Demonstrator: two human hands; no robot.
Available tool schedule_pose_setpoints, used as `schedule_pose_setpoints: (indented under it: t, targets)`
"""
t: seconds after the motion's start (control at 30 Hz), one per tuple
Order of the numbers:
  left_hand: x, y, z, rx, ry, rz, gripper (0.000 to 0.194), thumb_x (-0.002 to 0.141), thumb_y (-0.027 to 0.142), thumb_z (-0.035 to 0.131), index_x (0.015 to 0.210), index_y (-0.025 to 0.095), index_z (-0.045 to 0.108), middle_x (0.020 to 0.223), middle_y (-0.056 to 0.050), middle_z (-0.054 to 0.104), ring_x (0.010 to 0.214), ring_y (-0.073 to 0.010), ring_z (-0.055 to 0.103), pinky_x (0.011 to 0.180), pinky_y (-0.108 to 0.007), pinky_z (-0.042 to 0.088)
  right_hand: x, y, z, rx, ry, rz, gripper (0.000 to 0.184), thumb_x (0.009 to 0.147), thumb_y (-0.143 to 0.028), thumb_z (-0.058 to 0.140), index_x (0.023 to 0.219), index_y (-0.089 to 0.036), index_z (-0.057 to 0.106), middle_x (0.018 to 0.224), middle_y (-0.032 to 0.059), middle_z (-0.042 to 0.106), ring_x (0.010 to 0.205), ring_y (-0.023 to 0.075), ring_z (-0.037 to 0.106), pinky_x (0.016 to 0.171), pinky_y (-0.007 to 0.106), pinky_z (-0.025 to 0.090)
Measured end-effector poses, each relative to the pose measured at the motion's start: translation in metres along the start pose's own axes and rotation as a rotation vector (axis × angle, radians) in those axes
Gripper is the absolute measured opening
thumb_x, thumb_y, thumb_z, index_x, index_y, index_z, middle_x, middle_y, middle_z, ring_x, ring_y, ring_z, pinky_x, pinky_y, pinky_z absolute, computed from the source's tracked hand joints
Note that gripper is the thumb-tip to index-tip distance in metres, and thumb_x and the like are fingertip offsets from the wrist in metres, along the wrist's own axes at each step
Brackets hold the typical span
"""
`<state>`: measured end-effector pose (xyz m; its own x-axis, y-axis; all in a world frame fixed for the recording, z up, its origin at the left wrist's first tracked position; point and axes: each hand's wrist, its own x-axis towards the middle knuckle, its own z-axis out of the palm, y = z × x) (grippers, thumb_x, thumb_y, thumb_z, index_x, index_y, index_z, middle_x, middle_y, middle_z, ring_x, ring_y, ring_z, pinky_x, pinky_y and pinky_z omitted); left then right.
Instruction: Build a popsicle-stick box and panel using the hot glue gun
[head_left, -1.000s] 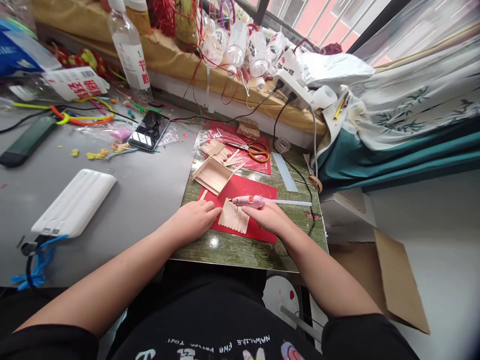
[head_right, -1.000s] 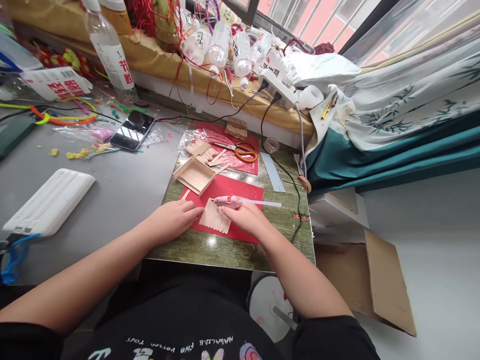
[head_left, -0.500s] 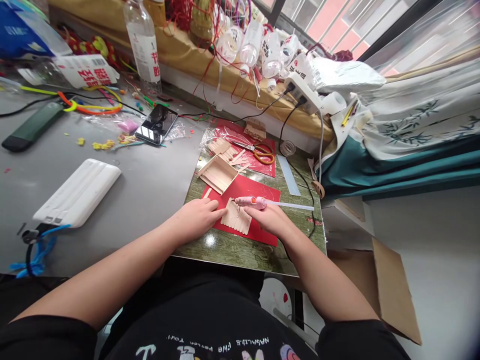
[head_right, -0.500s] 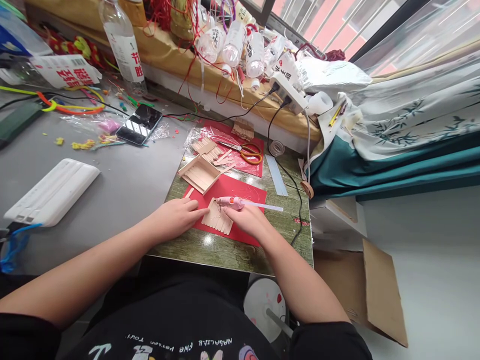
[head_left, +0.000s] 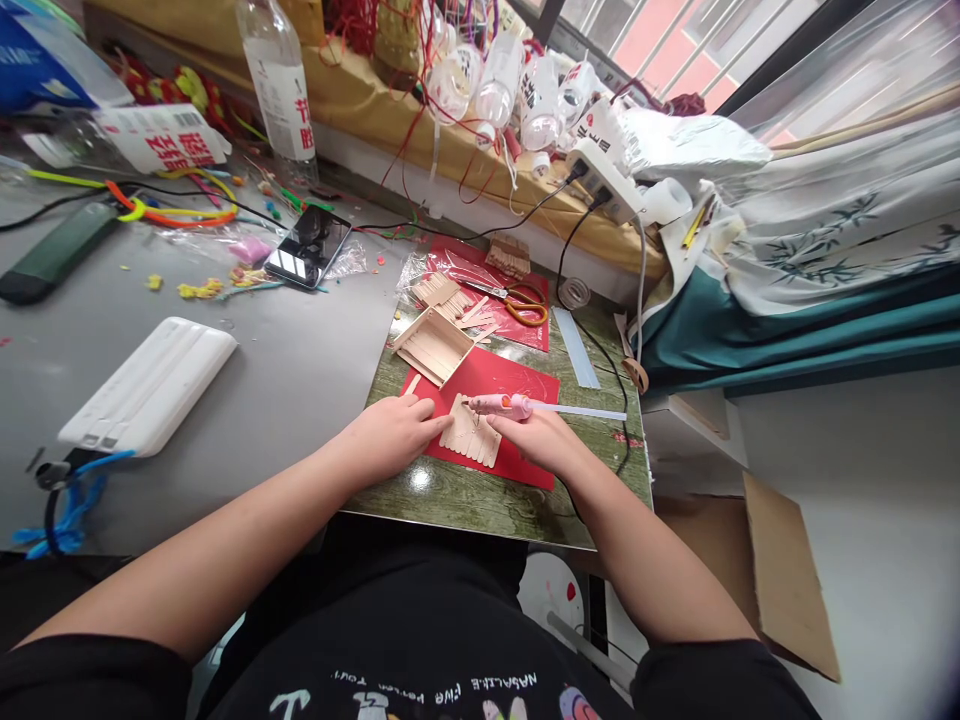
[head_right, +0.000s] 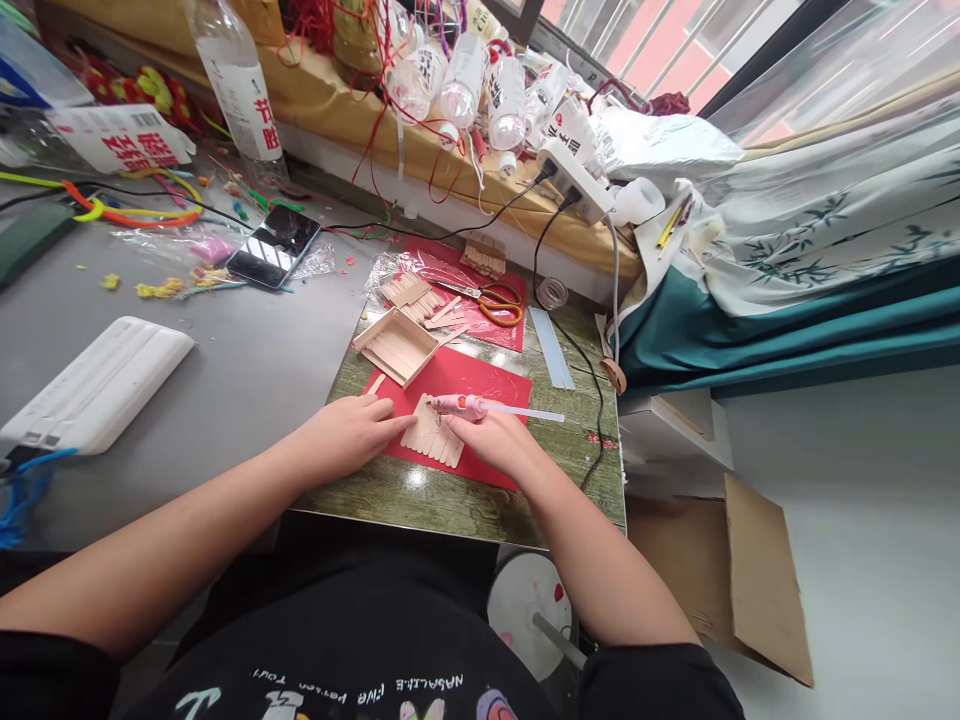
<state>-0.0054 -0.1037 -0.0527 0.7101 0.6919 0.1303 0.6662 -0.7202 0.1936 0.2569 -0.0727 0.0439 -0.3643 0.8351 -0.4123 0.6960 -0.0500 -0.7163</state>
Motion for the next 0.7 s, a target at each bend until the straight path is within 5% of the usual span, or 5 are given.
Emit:
schedule_pose_setpoints:
  t: [0.17, 0.7]
  targets:
    - [0.000, 0.000, 0.000, 0.018, -0.020, -0.001, 0.042, 0.103, 0.020, 0.050, 0.143, 0.022, 0.061, 0.103, -0.010, 0.063, 0.090, -0.0240, 0.059, 0.079, -0.037, 0.045, -0.004, 0.000, -0.002, -0.017, -0.003, 0.015, 0.040, 0.098, -0.037, 0.060, 0.135, -0.034, 0.075, 0.129, -0.0002, 0.076, 0.091, 0.0212, 0.069, 0.072, 0.031, 0.056]
    - [0.000, -0.001, 0.001, 0.019, 0.004, 0.000, 0.041, 0.104, 0.021, 0.049, 0.143, 0.021, 0.062, 0.101, -0.010, 0.063, 0.089, -0.0236, 0.058, 0.080, -0.037, 0.046, -0.015, 0.008, -0.005, -0.083, -0.003, 0.024, 0.039, 0.099, -0.040, 0.061, 0.135, -0.040, 0.075, 0.126, -0.0032, 0.077, 0.097, 0.0250, 0.070, 0.081, 0.037, 0.059]
